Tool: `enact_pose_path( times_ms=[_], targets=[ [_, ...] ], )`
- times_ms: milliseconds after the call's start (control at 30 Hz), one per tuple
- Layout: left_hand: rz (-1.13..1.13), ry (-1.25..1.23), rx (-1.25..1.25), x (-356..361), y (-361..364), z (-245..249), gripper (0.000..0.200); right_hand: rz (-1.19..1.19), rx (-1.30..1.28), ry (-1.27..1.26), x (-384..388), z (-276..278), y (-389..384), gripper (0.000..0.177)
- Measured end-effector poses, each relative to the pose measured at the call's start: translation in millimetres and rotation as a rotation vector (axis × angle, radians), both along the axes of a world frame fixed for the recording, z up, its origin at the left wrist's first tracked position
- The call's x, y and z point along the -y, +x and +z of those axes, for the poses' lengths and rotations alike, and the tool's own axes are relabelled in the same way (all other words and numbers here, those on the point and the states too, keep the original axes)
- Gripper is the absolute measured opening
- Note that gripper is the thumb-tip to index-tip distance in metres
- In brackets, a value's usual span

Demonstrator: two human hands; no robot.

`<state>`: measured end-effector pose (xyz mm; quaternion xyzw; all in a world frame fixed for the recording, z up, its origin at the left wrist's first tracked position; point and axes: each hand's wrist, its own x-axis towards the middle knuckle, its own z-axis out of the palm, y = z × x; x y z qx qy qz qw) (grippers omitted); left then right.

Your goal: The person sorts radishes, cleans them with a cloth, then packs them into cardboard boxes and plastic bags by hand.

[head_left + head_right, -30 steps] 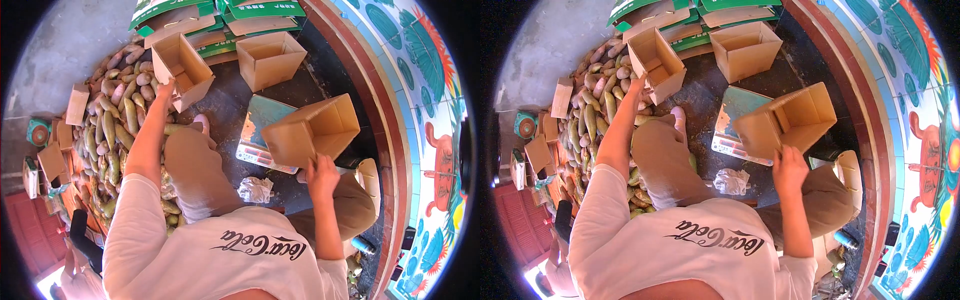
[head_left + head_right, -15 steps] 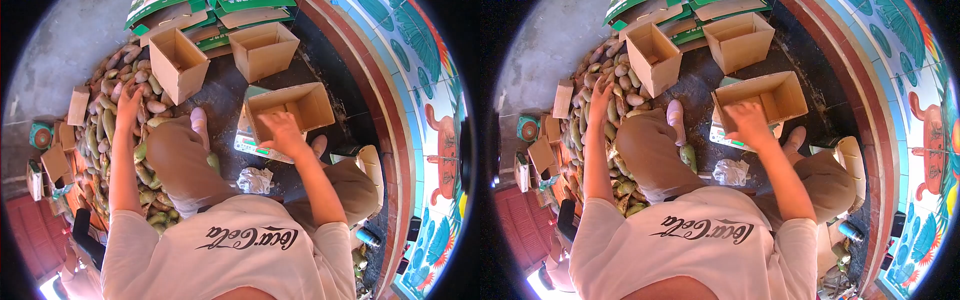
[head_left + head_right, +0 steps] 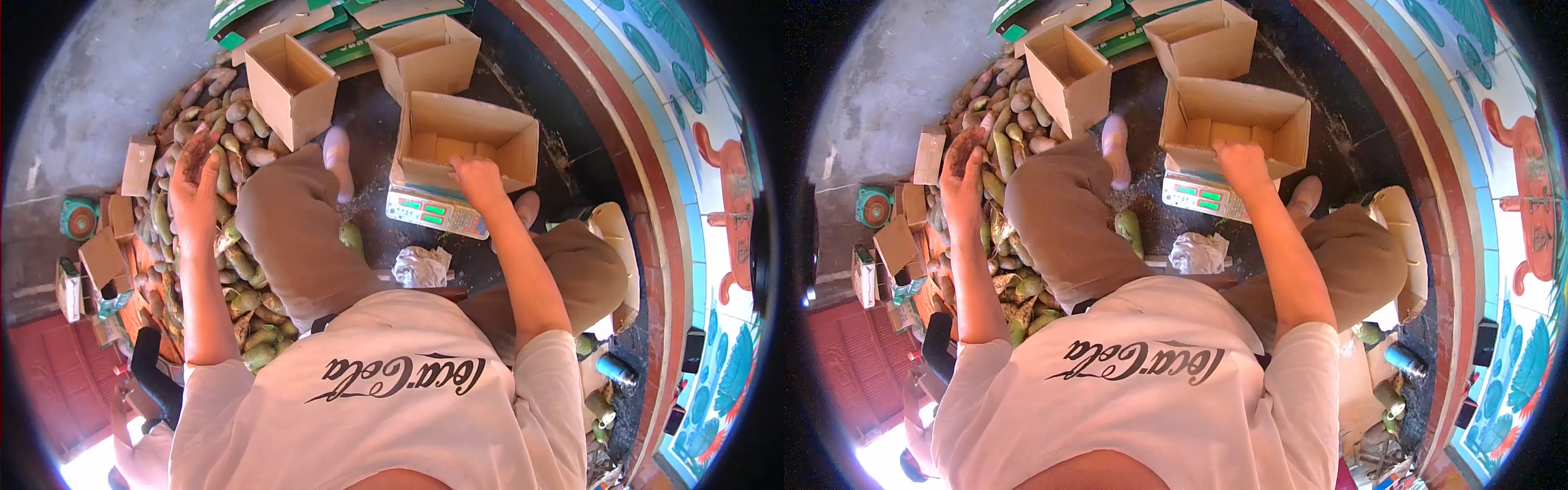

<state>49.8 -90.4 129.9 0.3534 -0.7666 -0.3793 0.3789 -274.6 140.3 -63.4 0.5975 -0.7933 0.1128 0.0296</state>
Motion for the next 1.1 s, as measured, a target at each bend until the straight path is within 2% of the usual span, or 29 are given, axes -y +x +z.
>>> enact_pose_path(
  times_ms=[200,300,400,500,567,633,700,733,800,833,933,1000,1033,1100],
  targets=[
    [0.017,-0.013,-0.033,-16,-29,-8,0.034,0.014,0.069,0.007,4,7,-3,0.018],
    [-0.033,-0.123,-0.048,-12,-50,-23,0.031,0.048,0.093,-0.053,9,13,4,0.019],
    [-0.076,-0.200,-0.067,-11,-67,-39,0.030,0.055,0.028,-0.267,3,46,20,0.020],
    [-0.132,-0.207,-0.140,-11,-82,-52,0.031,0.087,0.329,-0.123,-22,24,57,0.019],
    [-0.158,-0.210,-0.109,-12,-92,-56,0.031,0.090,0.584,0.217,-38,-40,73,0.015],
    [-0.180,-0.202,-0.117,-11,-99,-58,0.032,0.089,0.506,0.753,-54,-113,86,0.029],
    [-0.108,-0.263,-0.159,0,-95,-56,0.032,0.126,0.637,0.797,-75,-165,96,0.036],
    [-0.067,-0.302,-0.176,8,-89,-52,0.032,0.121,0.621,0.936,-76,-172,101,0.039],
    [0.144,-0.351,-0.033,28,-61,-51,0.030,0.145,0.595,1.163,-89,-193,119,0.040],
    [0.204,-0.283,0.018,35,-46,-56,0.029,0.161,0.584,1.249,-96,-207,124,0.039],
    [0.285,-0.122,0.080,44,-3,-95,0.028,0.251,0.603,1.285,-94,-208,113,0.033],
    [0.345,0.020,0.179,35,14,-116,0.029,0.274,0.592,1.203,-81,-194,99,0.029],
    [0.351,0.044,0.134,35,24,-126,0.029,0.263,0.587,1.157,-74,-179,88,0.028],
    [0.345,0.109,0.096,27,17,-129,0.030,0.173,0.511,1.120,-42,-111,74,0.027]
  ],
)
